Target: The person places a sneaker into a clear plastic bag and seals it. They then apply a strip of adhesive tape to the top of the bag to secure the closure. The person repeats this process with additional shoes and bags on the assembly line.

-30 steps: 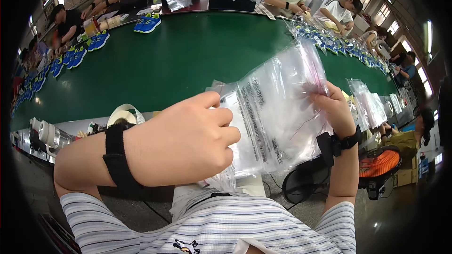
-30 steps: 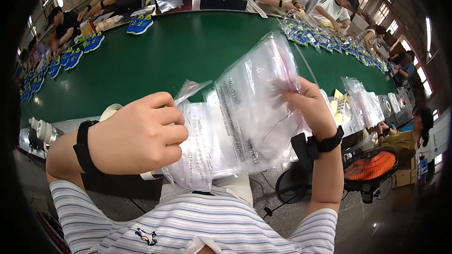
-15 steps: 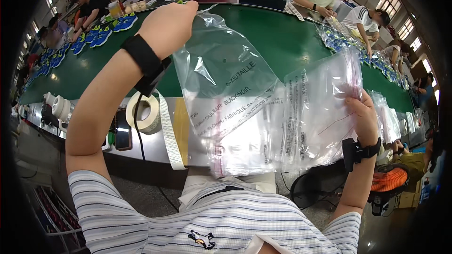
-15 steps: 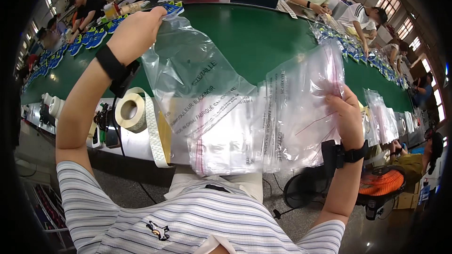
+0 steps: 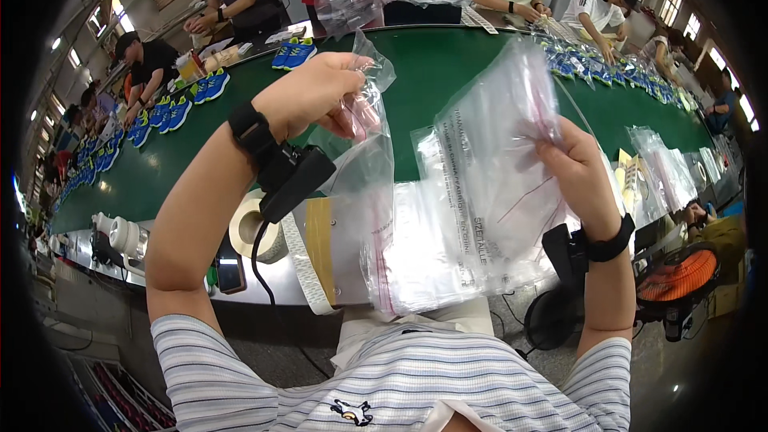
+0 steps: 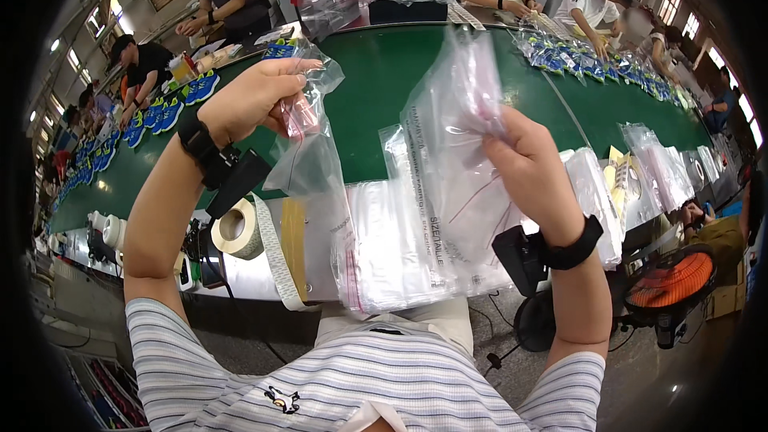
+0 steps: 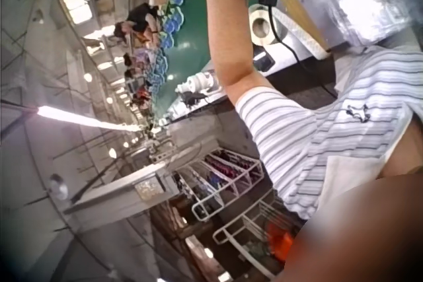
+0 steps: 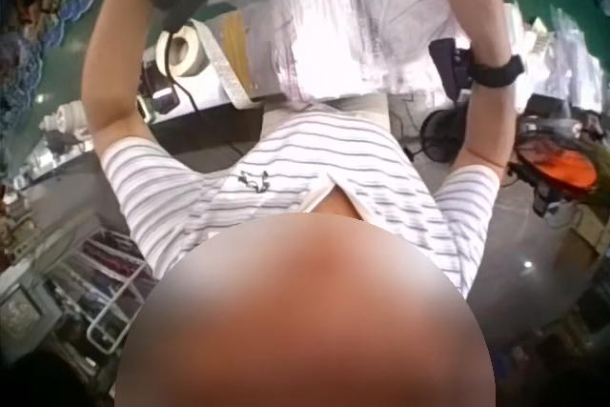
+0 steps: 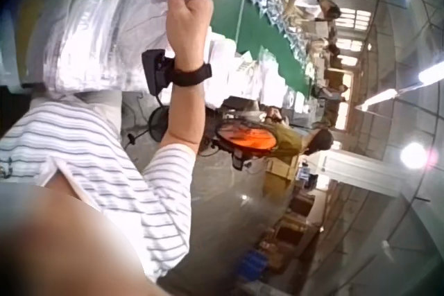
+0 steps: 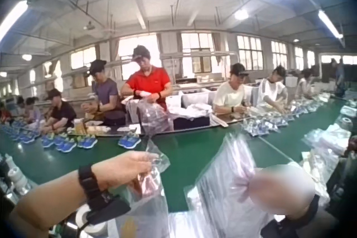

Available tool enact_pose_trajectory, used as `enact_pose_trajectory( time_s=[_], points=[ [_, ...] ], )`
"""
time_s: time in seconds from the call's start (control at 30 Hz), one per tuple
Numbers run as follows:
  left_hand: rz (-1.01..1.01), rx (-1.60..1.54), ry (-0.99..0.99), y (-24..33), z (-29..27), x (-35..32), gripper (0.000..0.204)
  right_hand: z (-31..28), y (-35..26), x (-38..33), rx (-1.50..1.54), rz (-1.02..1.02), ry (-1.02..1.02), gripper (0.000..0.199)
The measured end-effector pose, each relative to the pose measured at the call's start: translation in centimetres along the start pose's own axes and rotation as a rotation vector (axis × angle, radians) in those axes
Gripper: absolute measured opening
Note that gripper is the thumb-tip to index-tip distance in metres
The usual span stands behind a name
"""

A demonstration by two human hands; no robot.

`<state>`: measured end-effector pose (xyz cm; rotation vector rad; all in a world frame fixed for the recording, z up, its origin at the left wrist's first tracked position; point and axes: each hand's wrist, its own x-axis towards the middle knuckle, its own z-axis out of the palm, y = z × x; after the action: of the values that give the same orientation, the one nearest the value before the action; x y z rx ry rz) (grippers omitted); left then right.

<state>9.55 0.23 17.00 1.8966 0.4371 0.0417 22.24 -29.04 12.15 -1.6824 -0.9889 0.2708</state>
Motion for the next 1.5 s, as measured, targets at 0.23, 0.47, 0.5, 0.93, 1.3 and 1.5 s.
enact_pose_trajectory(
  time_s=[0.23, 0.47, 0.5, 0.93, 1.3, 1.5],
  points=[
    [0.022, -0.02, -0.123, 0.0, 2.2, 0.1, 0.046, 2.2, 1.0, 0.7, -0.026, -0.062, -0.024, 0.032],
    [-0.032, -0.252, -0.275, -0.2, 4.9, 0.3, 0.056, 3.4, 1.4, 0.9, 0.011, -0.031, -0.096, 0.027],
    [0.009, -0.31, -0.323, -0.4, 5.8, 0.4, 0.057, 3.8, 1.5, 0.9, 0.022, 0.004, -0.098, 0.028],
    [0.172, -0.597, -0.112, -1.6, 8.8, -0.8, 0.032, 7.1, -1.0, -1.2, -0.015, -0.393, -0.297, 0.065],
    [0.238, -0.79, -0.153, -5.9, 0.5, -6.6, 0.029, 8.6, 10.7, -0.4, 0.341, 0.346, -0.031, 0.105],
    [0.36, -0.948, -0.104, -7.6, -0.2, -7.9, 0.028, 14.8, 14.0, -1.6, 1.067, 0.569, -0.611, 0.093]
  ],
)
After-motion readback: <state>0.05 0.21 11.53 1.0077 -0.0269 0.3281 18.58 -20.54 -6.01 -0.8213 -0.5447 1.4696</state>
